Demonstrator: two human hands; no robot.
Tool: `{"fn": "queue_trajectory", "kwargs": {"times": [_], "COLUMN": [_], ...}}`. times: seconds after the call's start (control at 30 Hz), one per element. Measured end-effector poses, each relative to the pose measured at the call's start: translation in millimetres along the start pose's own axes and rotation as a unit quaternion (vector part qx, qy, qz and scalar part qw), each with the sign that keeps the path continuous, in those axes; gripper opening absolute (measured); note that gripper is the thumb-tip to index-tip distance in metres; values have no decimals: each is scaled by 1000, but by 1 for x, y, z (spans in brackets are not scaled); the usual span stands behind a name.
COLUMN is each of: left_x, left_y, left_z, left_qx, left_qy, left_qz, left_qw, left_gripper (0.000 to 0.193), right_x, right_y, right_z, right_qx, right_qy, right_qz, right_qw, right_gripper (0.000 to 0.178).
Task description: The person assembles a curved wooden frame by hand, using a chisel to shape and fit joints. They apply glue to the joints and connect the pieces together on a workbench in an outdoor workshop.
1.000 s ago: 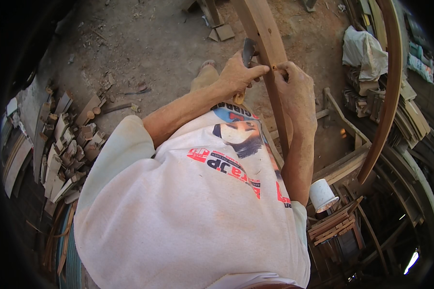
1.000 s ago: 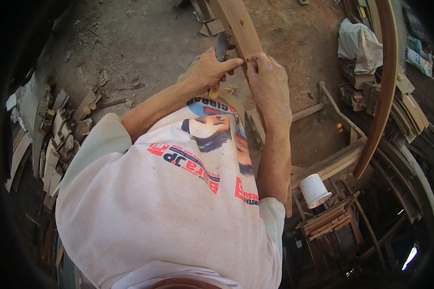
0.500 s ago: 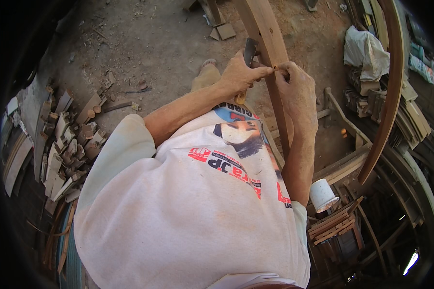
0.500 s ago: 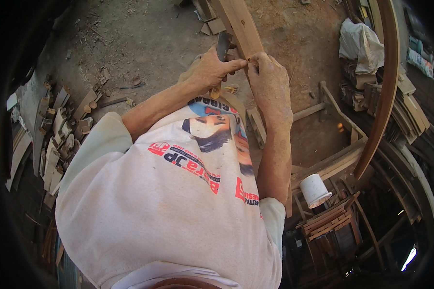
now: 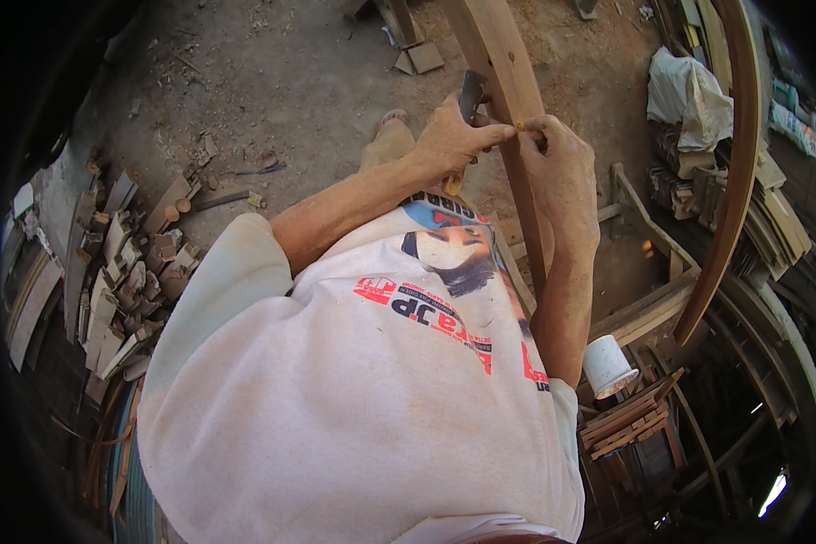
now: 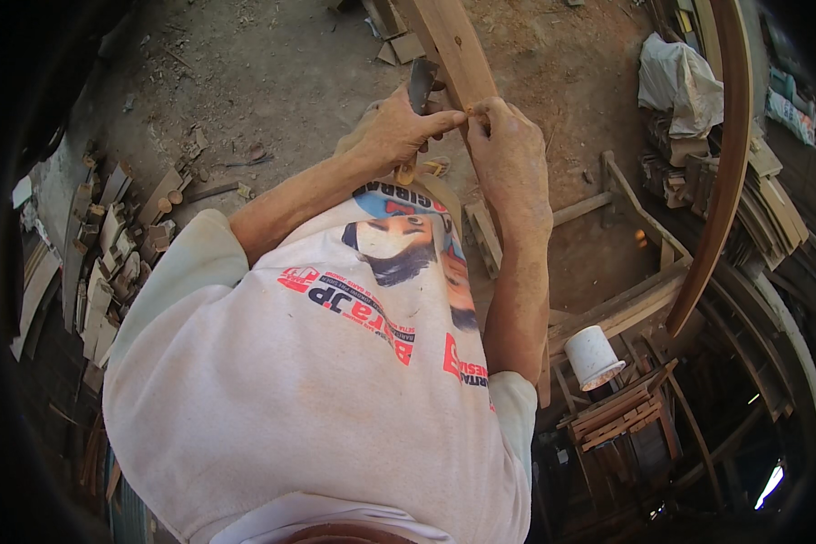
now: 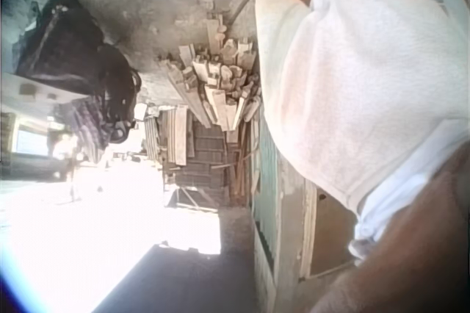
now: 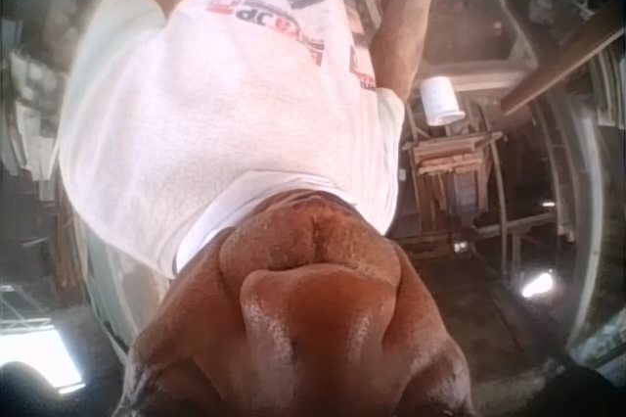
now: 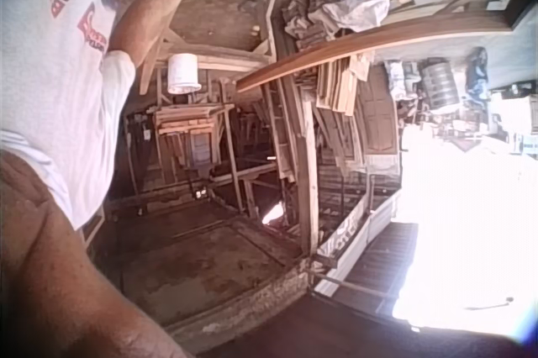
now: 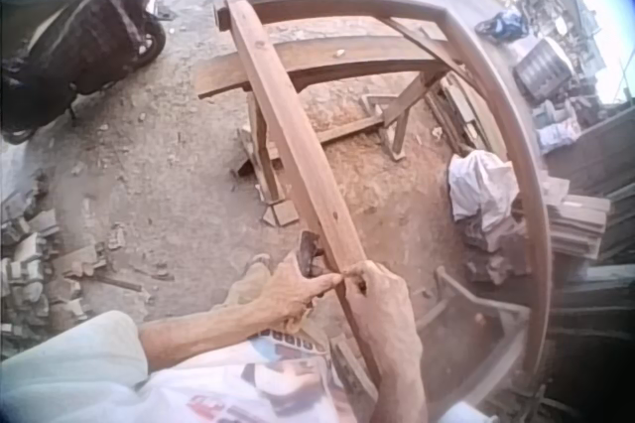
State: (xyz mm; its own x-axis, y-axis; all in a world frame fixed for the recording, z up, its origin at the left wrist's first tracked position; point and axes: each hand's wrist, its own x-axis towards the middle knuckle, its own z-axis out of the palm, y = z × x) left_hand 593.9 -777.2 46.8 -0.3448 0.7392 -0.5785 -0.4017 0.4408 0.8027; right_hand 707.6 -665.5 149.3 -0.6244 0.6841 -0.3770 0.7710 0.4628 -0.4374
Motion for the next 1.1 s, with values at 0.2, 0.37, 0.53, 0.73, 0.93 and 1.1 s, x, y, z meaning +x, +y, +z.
{"fn": "queue_trajectory", "kwargs": {"times": [0.2, 0.37, 0.53, 0.73, 0.93, 1.1], "left_x": [-5, -4, -4, 5, -4, 4], "left_y": [13, 14, 12, -5, 9, 18], "left_z": [0, -1, 1, 10, 24, 25], "left_qx": [5, 3, -38, -25, 15, -11], "left_qy": [4, -3, -9, 18, 79, 46], "left_qz": [-9, -4, 23, 14, -7, 4], "left_qw": [1000, 1000, 999, 999, 997, 999], "left_gripper": [66, 64, 62, 63, 57, 38], "right_x": [-1, -1, -1, -14, -52, -97], "right_y": [5, 3, 10, 17, 56, 104], "right_z": [3, 3, 5, 1, 8, -3], "right_qx": [23, 22, 54, 113, 203, 282], "right_qy": [22, 18, 28, 41, 77, 111], "right_qz": [-11, -3, 12, 43, 67, 45], "right_qw": [999, 1000, 998, 992, 974, 952], "right_gripper": [21, 20, 21, 21, 22, 20]}}
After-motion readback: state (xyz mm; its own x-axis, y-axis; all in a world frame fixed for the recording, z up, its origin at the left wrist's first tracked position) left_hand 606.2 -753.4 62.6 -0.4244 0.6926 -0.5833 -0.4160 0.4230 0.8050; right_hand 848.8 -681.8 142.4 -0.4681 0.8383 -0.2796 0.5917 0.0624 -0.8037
